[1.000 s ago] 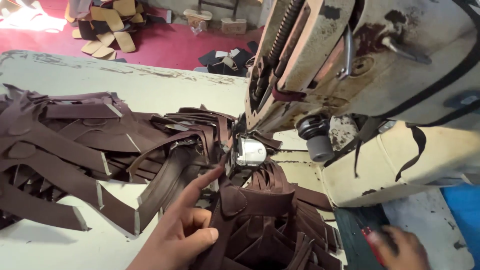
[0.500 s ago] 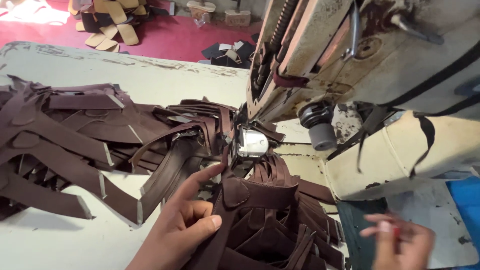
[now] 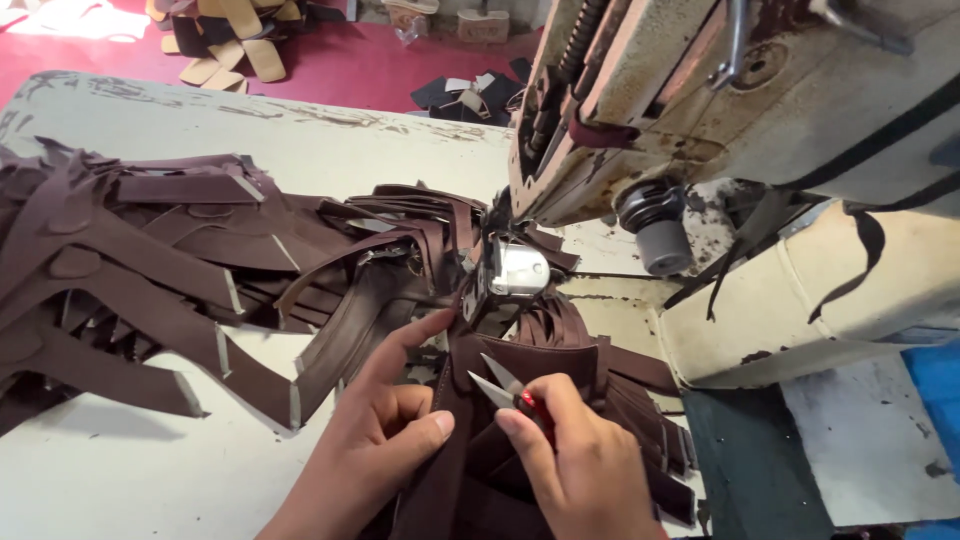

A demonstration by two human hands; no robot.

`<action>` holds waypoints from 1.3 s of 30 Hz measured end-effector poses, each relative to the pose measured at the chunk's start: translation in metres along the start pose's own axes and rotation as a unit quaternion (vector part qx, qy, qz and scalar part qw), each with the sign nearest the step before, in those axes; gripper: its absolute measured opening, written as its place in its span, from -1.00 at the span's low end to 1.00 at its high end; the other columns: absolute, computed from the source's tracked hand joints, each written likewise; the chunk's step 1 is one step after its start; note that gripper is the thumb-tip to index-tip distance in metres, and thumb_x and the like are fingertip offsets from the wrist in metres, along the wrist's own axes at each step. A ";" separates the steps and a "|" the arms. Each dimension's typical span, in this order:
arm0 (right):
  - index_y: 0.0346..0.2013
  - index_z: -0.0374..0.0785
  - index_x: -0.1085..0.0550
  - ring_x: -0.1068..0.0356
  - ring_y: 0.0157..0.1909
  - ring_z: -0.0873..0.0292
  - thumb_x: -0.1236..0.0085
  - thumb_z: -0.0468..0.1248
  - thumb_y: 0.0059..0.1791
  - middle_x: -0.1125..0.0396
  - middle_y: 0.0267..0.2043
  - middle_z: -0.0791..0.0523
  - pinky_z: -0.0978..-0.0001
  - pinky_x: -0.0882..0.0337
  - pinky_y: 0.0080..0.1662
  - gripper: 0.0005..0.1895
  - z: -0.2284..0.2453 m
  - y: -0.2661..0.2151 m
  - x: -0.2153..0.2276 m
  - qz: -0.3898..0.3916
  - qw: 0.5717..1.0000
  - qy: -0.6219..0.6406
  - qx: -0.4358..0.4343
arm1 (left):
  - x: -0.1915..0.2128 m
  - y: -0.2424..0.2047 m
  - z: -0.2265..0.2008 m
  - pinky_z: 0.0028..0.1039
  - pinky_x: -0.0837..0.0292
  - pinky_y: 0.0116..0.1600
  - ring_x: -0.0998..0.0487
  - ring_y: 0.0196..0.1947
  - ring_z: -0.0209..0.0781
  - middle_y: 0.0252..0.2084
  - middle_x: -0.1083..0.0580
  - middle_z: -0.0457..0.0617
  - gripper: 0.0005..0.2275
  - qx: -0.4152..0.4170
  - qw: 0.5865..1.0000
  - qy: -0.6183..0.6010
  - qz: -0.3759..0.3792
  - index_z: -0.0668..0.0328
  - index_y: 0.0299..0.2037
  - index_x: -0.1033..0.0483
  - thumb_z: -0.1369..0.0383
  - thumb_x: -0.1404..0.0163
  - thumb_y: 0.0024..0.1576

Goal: The person is using an industrial sewing machine to stitch together various pieces of brown leather for shoe manufacturing.

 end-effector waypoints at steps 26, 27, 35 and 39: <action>-0.31 -0.02 -0.51 -0.37 -0.75 0.28 0.11 0.06 0.04 -0.44 -0.74 0.25 0.47 -0.28 -0.58 -0.68 0.013 0.013 0.018 0.059 0.997 0.015 -0.051 | 0.018 -0.001 0.021 -0.55 0.18 -0.56 -0.10 -0.73 -0.42 -0.71 -0.28 -0.18 -0.29 0.033 0.999 0.008 0.020 -0.05 0.46 -0.31 0.62 -0.01 0.01; -0.30 -0.02 -0.49 -0.39 -0.73 0.22 0.03 0.05 0.03 -0.45 -0.71 0.24 0.39 -0.33 -0.56 -0.73 0.016 0.013 0.017 0.048 0.998 -0.003 -0.040 | 0.016 -0.001 0.022 -0.55 0.18 -0.55 -0.09 -0.73 -0.42 -0.72 -0.27 -0.18 -0.29 0.038 0.999 0.012 0.019 -0.05 0.47 -0.31 0.62 -0.01 0.01; -0.27 0.00 -0.43 -0.48 -0.62 0.02 -0.03 0.07 0.02 -0.49 -0.64 0.20 0.20 -0.42 -0.44 -0.74 0.027 0.025 0.012 0.043 0.998 -0.034 -0.031 | 0.014 -0.003 0.025 -0.60 0.14 -0.56 -0.15 -0.72 -0.45 -0.70 -0.34 -0.16 -0.31 0.032 0.999 -0.032 0.017 0.09 0.46 -0.26 0.62 0.02 0.01; -0.28 -0.04 -0.44 -0.45 -0.68 0.07 -0.04 0.03 0.04 -0.46 -0.63 0.21 0.24 -0.39 -0.51 -0.75 0.026 0.029 0.002 0.025 1.000 -0.011 0.009 | 0.015 0.000 0.034 -0.59 0.20 -0.56 -0.11 -0.71 -0.44 -0.66 -0.31 -0.15 -0.27 0.045 0.993 -0.110 0.009 0.03 0.47 -0.27 0.65 0.01 -0.01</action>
Point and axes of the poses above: each hand's wrist, its own y-axis towards the middle knuckle, its own x-axis out of the back of the hand, z = x × y, the point moved 4 cm from there along y, towards the middle knuckle
